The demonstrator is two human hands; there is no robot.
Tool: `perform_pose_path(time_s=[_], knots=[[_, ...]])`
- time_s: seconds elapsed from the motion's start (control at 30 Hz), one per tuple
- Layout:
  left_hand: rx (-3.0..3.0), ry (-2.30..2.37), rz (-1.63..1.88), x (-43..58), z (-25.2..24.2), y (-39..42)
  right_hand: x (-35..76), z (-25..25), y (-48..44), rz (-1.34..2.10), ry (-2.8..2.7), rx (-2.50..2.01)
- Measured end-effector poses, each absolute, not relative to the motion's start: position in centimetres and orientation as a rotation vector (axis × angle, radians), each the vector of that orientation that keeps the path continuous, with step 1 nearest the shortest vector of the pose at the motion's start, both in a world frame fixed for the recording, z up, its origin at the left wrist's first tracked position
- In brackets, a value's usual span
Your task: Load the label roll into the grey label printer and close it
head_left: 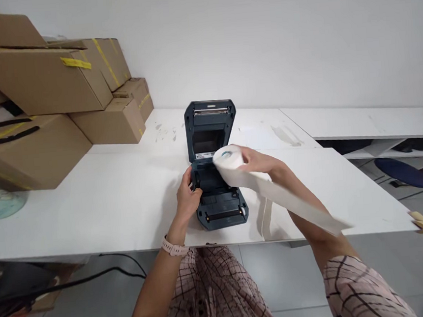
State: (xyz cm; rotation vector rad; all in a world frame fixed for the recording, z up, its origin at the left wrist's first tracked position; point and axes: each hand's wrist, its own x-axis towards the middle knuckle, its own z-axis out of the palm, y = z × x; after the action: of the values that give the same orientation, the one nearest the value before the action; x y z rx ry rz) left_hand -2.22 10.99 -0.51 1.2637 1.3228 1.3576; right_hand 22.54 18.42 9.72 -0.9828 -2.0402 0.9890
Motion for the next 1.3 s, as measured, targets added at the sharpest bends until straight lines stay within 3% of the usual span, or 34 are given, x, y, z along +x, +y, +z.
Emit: perform_pose_path(time_s=[0.13,0.3,0.57,0.8,1.1,1.3], knots=[[1.255,1.311,1.377,-2.4,-1.2,11.1,16.8,11.1,19.3,0.707,-2.809,-1.022],[1.260,1.303,1.387,-2.5,-1.5,11.0,13.6,8.8,20.0,0.422,-3.049,-1.183],[1.267,1.291,1.409,-2.1,-1.1,10.7,17.9,8.1,13.3,0.536,-2.665,-0.884],[1.150,1.208,1.393,-1.6,0.7,9.7,19.3,5.0,4.3,0.624,-2.498,-0.954],[1.157,1.124,1.360,-1.8,0.4,9.7,18.7,3.7,4.0,0.222,-2.671,-0.947],[1.148,1.192,1.408,-1.5,0.0,9.0,19.7,4.0,4.0,0.389,-2.658,-0.918]])
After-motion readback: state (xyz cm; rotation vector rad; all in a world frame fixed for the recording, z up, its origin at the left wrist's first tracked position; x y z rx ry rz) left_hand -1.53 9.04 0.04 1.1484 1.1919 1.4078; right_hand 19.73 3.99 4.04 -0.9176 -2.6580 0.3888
